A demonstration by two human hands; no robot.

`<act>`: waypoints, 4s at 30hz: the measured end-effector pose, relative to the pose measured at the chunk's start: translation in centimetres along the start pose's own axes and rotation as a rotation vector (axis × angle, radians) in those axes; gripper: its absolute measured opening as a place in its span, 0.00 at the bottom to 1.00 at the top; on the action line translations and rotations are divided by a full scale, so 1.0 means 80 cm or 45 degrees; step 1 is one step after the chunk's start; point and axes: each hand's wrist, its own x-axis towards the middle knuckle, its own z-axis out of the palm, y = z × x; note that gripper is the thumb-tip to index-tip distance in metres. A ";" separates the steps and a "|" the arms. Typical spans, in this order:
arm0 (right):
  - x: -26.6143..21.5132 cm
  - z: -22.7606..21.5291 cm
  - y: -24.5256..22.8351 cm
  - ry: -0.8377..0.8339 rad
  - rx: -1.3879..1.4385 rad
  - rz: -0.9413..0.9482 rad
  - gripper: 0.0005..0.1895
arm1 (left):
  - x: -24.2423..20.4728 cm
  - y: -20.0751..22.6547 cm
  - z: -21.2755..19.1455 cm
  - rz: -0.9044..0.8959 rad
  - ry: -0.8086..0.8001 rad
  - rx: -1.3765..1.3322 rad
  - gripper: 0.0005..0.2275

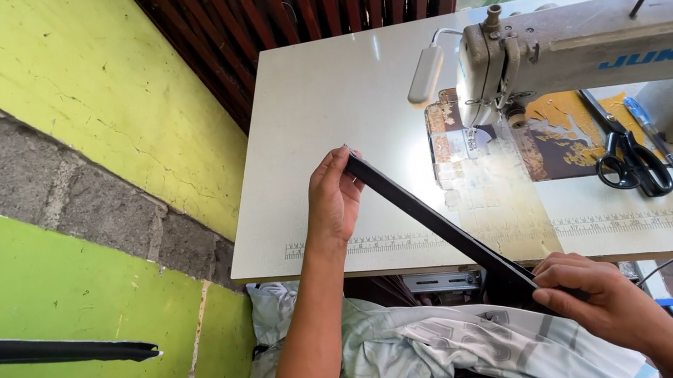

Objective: Trimming a black fabric strip and sewing it onto a light-colored jersey using an industrial sewing machine.

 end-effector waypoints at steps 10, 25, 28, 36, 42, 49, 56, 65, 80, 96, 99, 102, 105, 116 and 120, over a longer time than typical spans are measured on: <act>0.006 0.005 0.023 0.155 0.079 -0.062 0.07 | 0.010 -0.015 -0.022 0.109 -0.034 0.171 0.04; 0.003 -0.002 0.033 0.005 0.196 0.003 0.11 | 0.005 -0.011 -0.021 0.152 0.121 0.111 0.02; -0.002 -0.009 0.038 0.044 0.070 0.153 0.12 | 0.011 -0.011 -0.022 0.133 0.223 0.032 0.01; 0.001 -0.027 0.052 0.216 0.317 0.013 0.07 | 0.005 -0.009 -0.012 0.275 0.152 0.092 0.05; 0.006 -0.045 0.084 0.274 0.397 -0.005 0.08 | -0.009 -0.003 0.002 0.297 0.170 0.109 0.05; 0.019 -0.034 0.084 0.369 0.502 -0.054 0.12 | -0.008 -0.013 -0.002 0.308 0.172 0.132 0.05; 0.024 -0.027 0.094 0.518 0.495 -0.054 0.14 | -0.024 -0.012 0.016 0.401 0.144 0.174 0.05; 0.018 -0.025 0.083 0.367 0.465 0.184 0.14 | -0.032 -0.013 0.014 0.546 0.181 0.382 0.05; -0.003 -0.026 0.078 0.488 0.368 0.170 0.05 | 0.000 -0.053 -0.034 0.322 0.362 0.357 0.06; 0.008 -0.065 0.091 0.339 0.308 0.713 0.09 | -0.027 -0.015 -0.032 -0.019 0.213 1.272 0.12; 0.035 -0.054 0.047 0.352 0.253 0.873 0.09 | -0.008 -0.028 -0.052 0.160 0.219 1.593 0.10; 0.046 -0.028 0.083 0.397 0.231 0.716 0.12 | 0.040 -0.060 -0.107 0.606 0.202 2.165 0.07; 0.071 -0.009 0.056 0.344 0.073 0.679 0.09 | 0.049 -0.058 -0.108 0.698 0.195 2.599 0.07; 0.067 0.013 0.084 0.334 -0.064 0.744 0.10 | -0.047 -0.210 0.070 0.883 -0.916 1.566 0.12; 0.055 0.003 0.082 0.411 -0.034 0.738 0.08 | -0.050 -0.229 0.081 0.544 -1.104 1.543 0.17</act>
